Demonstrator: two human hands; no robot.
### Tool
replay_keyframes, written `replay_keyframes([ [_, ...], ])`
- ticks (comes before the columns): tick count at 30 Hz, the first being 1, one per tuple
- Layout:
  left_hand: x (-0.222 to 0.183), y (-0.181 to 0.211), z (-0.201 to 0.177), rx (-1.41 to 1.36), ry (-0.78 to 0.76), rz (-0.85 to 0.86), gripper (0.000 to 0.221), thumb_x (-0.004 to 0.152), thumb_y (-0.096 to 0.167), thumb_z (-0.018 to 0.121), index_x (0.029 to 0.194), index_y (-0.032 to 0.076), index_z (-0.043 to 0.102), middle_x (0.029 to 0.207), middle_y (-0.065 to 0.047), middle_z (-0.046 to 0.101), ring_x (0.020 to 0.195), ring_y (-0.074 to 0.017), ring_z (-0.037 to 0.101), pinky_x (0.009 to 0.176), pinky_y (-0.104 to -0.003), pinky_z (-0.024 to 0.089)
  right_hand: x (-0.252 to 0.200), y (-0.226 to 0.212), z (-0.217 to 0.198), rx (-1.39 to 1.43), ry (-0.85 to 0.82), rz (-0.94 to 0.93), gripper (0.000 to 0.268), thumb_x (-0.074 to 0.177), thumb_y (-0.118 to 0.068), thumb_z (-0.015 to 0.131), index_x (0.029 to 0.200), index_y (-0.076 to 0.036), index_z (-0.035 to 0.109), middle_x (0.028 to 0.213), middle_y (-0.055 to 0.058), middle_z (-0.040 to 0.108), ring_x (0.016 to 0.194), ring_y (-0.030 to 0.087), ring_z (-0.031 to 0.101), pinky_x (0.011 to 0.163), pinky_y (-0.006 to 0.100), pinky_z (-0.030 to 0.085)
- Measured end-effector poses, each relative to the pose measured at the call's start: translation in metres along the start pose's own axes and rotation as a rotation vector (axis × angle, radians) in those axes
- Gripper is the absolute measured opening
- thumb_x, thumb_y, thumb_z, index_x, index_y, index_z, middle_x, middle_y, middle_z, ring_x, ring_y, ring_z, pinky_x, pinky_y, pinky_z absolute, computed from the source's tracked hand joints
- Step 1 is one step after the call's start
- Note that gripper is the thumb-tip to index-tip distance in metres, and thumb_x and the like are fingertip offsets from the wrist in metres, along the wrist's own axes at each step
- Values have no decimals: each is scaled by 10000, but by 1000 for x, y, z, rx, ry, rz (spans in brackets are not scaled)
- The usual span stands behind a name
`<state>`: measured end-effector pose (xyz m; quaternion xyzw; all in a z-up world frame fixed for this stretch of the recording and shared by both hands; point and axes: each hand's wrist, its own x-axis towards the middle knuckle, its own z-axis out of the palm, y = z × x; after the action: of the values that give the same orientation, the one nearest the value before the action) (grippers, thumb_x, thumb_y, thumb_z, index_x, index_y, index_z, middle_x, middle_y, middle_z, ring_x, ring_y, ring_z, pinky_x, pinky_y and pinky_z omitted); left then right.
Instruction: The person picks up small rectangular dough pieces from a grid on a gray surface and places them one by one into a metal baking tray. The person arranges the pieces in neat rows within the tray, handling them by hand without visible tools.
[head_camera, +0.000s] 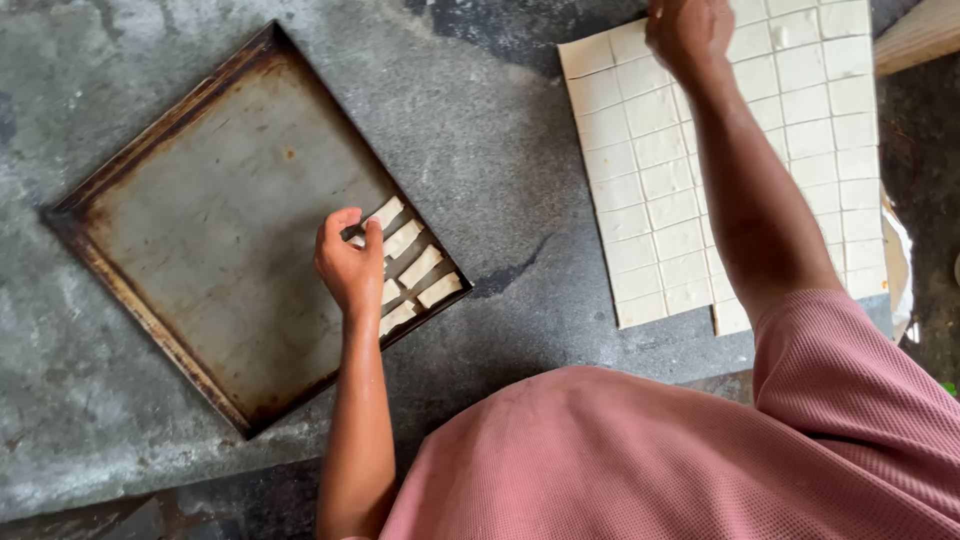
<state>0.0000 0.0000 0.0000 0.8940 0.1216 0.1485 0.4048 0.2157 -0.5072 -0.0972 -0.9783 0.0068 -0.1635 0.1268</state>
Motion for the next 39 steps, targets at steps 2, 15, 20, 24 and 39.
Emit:
replay_keyframes([
  [2,-9,6,-6,-60,33,-48,165,918,141,756,1044,49,701,1056,-71,737,749,-173,644,648,-324,530,7,-5,0,-20,-53,5,106,867,-70,767,950,-135,760,883,76,762,812,280,729,671,447,558],
  [15,-84,25,-42,-296,18,-103,130,951,170,741,999,49,733,973,-22,770,790,-111,687,633,-256,517,4,-11,-6,164,-132,-22,376,759,-73,836,1105,-63,690,1004,148,769,938,339,714,796,449,572],
  [20,-95,26,-49,-437,-51,-101,213,943,216,761,1059,39,734,1018,-55,774,899,-123,705,726,-257,547,-16,-104,-85,632,-193,29,322,865,-6,745,1178,-40,678,1070,139,748,978,241,736,822,347,603],
  [24,-109,38,-51,-767,-235,-325,409,941,285,757,1261,55,644,1147,-78,727,1038,-123,679,807,-256,559,-98,-208,-154,1280,-576,-20,305,917,40,669,1219,0,655,1134,83,709,997,200,733,813,330,644],
  [39,-151,34,-47,-1040,-485,-212,300,916,181,770,1126,-14,685,1034,-110,756,889,-151,745,761,-271,638,-253,-306,-204,1327,-698,81,154,946,60,662,1095,28,688,1043,104,735,906,161,718,803,294,617],
])
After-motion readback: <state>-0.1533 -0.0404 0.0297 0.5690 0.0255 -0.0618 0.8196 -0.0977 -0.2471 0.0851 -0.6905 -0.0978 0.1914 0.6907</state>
